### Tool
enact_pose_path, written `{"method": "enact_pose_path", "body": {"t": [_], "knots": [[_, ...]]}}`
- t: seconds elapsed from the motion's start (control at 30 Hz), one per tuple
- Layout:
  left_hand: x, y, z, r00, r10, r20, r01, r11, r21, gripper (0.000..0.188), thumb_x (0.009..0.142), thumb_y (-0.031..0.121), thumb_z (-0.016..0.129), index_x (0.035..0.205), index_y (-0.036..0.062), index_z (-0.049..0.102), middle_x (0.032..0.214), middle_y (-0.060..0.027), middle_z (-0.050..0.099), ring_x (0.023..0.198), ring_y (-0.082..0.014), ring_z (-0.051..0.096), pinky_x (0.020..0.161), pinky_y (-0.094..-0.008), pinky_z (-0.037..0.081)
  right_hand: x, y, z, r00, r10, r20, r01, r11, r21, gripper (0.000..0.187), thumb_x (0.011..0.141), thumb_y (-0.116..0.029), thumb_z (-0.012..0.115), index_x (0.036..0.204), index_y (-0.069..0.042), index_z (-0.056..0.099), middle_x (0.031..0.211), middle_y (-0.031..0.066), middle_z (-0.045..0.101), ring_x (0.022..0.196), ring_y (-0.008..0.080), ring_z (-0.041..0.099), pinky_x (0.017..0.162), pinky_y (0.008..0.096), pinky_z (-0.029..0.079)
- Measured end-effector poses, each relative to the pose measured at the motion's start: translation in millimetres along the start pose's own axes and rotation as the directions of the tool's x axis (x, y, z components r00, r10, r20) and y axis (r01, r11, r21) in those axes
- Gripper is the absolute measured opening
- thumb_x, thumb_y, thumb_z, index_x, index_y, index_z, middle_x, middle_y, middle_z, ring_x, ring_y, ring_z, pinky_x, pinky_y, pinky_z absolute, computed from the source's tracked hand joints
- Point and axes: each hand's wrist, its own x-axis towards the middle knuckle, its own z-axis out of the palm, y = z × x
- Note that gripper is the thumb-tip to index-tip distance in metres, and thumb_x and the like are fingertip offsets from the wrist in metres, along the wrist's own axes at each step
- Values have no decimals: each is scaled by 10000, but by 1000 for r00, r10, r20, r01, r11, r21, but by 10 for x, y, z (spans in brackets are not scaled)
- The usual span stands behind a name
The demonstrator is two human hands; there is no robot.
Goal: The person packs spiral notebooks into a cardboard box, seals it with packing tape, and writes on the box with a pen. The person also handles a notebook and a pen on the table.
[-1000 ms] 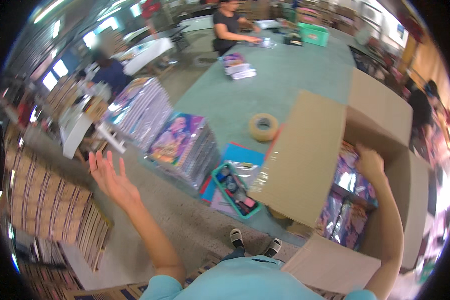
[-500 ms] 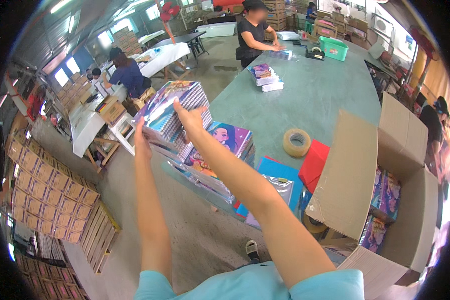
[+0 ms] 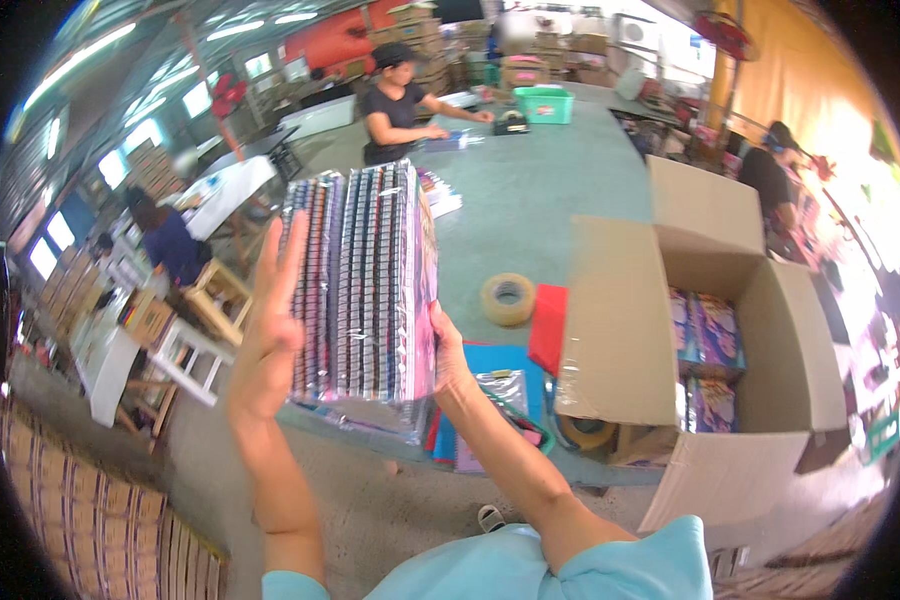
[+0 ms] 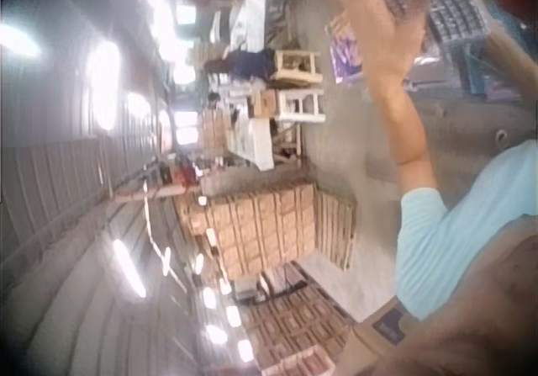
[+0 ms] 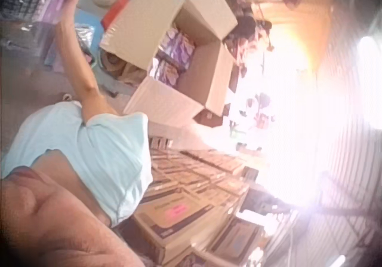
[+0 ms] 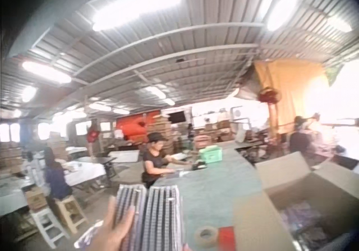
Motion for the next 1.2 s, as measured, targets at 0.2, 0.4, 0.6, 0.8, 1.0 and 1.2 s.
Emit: {"method": "enact_pose_path", "body": {"t": [0.2, 0.4, 0.6, 0.8, 1.0, 1.2], "knots": [[493, 382, 390, 999, 27, 47, 10, 755, -656, 1101, 627, 390, 793, 1474, 42, 182, 1423, -244, 327, 1305, -296, 372, 1080, -403, 273, -901, -1172, 739, 890, -452, 61, 455, 889, -59, 391, 876, -331, 559, 1089, -3, 574, 981, 116, 666, 811, 208, 655, 751, 339, 538], [-242, -101, 1754, 939, -320, 129, 65, -203, -977, 770, 650, 65, 674, 1342, -60, 360, 1226, -193, 522, 1107, -312, 542, 966, -401, 425, -2316, -2433, 1216, 287, -957, 39, 546, 130, -827, 288, 837, -260, 665, 988, -26, 593, 841, 20, 588, 674, 88, 574, 597, 232, 489], [-614, 61, 2008, 772, -533, 346, 158, -366, -917, 586, 736, 163, 623, 1260, -34, 449, 1094, -152, 590, 952, -266, 610, 829, -396, 505, -3103, -3336, 721, 429, -900, -77, -110, 33, -993, 398, 797, -127, 691, 1104, 62, 523, 904, 138, 643, 727, 165, 661, 643, 294, 561], [-938, 126, 1915, 759, -598, 257, 156, -216, -964, 600, 807, 265, 574, 1315, -12, 415, 1250, -157, 519, 1131, -300, 519, 974, -453, 411, -2996, -4113, -717, 554, -252, -793, -448, 713, -539, 397, 846, -235, 654, 1096, 57, 556, 907, 126, 661, 732, 217, 669, 696, 344, 570], [-980, 967, 1845, 609, -773, 181, 79, -168, -983, 659, 721, 258, 613, 1301, 5, 427, 1211, -148, 523, 1096, -289, 524, 937, -433, 439, -2793, -3846, -1870, 354, -30, -935, -697, -675, -242, 729, 730, -656, 631, 980, 29, 661, 999, 203, 652, 966, 315, 626, 810, 423, 493], [-301, 1873, 2410, 723, -655, 221, 198, -110, -974, 769, 611, 160, 594, 1301, -83, 358, 1099, -220, 549, 917, -321, 617, 803, -393, 548, -2403, -4159, -512, 976, -101, -195, -188, 74, -979, 645, 857, -462, 600, 1311, -39, 423, 1073, 151, 591, 863, 221, 620, 758, 323, 521]]}}
